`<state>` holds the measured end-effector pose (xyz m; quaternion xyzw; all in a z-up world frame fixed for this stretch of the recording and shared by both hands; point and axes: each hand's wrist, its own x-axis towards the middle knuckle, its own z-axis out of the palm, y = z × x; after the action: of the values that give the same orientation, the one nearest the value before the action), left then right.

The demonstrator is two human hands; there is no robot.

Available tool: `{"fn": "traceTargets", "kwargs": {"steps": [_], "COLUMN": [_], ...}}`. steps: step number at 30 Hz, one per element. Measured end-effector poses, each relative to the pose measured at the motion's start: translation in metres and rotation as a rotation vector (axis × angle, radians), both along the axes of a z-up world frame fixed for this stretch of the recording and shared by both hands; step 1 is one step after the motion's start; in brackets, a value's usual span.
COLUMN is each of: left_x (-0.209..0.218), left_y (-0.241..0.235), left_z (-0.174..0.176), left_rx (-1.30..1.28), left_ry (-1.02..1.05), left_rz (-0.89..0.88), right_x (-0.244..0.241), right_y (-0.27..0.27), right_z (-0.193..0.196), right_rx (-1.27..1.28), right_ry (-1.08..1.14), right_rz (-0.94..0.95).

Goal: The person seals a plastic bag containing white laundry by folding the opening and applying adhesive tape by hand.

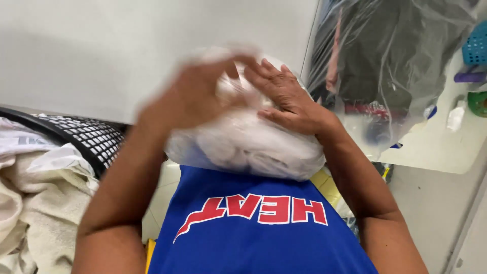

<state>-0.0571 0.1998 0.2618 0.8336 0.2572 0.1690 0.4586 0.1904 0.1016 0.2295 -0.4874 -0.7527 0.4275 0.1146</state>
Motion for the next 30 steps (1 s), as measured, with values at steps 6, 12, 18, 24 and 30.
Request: {"fn": "traceTargets", "kwargs": {"steps": [6, 12, 18, 24, 30], "left_x": [0.036, 0.030, 0.022, 0.021, 0.023], "left_y": [-0.009, -0.028, -0.024, -0.026, -0.019], "left_z": [-0.058, -0.107, -0.065, -0.068, -0.070], "left_rx": [0.320, 0.418, 0.151, 0.195, 0.181], "left_ry": [0.364, 0.184, 0.146, 0.187, 0.201], "left_rz": [-0.207, 0.051, -0.112, -0.094, -0.058], "right_x": [-0.015, -0.008, 0.020, 0.041, 0.037], "right_y": [-0.013, -0.018, -0.009, -0.025, -0.021], "right_z": [0.008, -0.021, -0.003, -0.024, -0.018], "right_rx": [0.071, 0.172, 0.064, 0.007, -0.044], "right_ry": [-0.095, -0.058, 0.301, 0.398, 0.360], "right_rz": [-0.084, -0.150, -0.073, -0.117, -0.162]}}
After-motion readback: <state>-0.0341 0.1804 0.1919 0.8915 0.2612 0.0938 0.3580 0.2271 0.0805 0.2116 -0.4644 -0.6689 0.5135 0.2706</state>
